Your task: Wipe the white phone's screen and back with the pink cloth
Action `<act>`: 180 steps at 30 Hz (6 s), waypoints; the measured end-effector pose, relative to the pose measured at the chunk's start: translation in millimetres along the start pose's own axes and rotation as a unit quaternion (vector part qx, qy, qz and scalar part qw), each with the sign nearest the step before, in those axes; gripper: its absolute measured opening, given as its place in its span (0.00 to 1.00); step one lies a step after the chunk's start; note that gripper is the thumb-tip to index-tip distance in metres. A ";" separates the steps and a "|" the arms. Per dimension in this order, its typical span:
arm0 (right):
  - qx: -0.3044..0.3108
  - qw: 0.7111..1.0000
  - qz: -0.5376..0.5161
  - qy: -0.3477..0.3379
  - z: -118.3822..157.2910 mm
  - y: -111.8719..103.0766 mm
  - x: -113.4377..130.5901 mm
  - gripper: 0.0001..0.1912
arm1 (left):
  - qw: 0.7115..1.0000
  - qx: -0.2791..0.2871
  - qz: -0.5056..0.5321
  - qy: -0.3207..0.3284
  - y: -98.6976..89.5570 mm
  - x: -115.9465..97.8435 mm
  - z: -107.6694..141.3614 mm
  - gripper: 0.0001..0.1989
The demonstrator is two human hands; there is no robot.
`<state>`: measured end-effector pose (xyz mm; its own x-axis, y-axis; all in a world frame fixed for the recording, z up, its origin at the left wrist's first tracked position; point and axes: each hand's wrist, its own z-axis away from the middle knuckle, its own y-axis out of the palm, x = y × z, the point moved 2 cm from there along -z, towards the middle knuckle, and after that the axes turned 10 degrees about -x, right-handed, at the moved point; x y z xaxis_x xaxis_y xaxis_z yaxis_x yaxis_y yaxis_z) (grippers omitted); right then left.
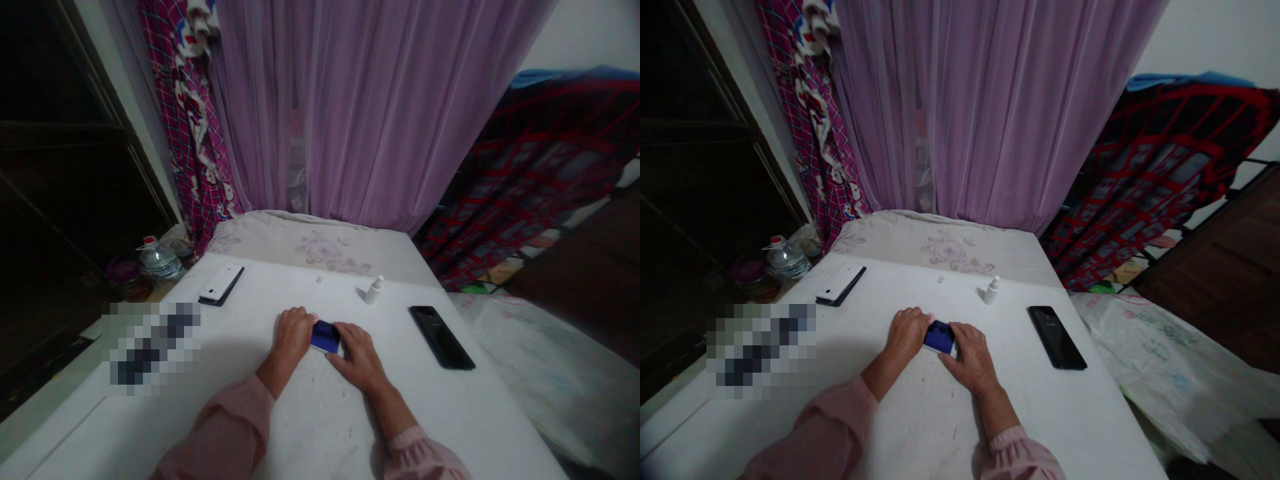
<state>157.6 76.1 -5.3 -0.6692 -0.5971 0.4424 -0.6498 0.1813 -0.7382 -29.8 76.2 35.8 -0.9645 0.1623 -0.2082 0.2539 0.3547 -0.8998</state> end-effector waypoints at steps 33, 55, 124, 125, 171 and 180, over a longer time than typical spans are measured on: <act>-0.032 0.999 0.002 -0.011 1.6 3.0 -2.4 0.39 | 1.000 0.003 -0.021 0.019 -8.7 9.3 -10.9 0.17; 0.040 0.994 0.075 0.063 -6.8 -2.2 5.6 0.44 | 0.999 0.021 -0.029 0.009 -14.8 39.8 -3.7 0.19; 0.059 0.993 0.086 0.058 -7.7 -1.2 4.2 0.38 | 0.999 0.018 -0.012 0.032 -29.5 56.8 25.9 0.20; 0.059 0.993 0.085 0.057 -7.5 -0.9 3.9 0.38 | 0.999 0.019 -0.014 0.034 -30.7 56.6 29.1 0.20; 0.071 0.992 0.079 0.064 -8.5 -1.4 3.4 0.39 | 0.989 -0.067 0.021 0.127 -19.2 34.7 34.2 0.13; 0.062 0.993 0.078 0.058 -7.7 -1.2 2.9 0.39 | 0.991 -0.053 0.009 0.125 -24.3 45.4 33.9 0.14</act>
<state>153.7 80.2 0.7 -0.7994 -0.4744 0.3687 -0.4914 0.1631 -0.8556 -82.3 43.8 35.3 -0.9155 0.3868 -0.1102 0.2894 0.4432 -0.8484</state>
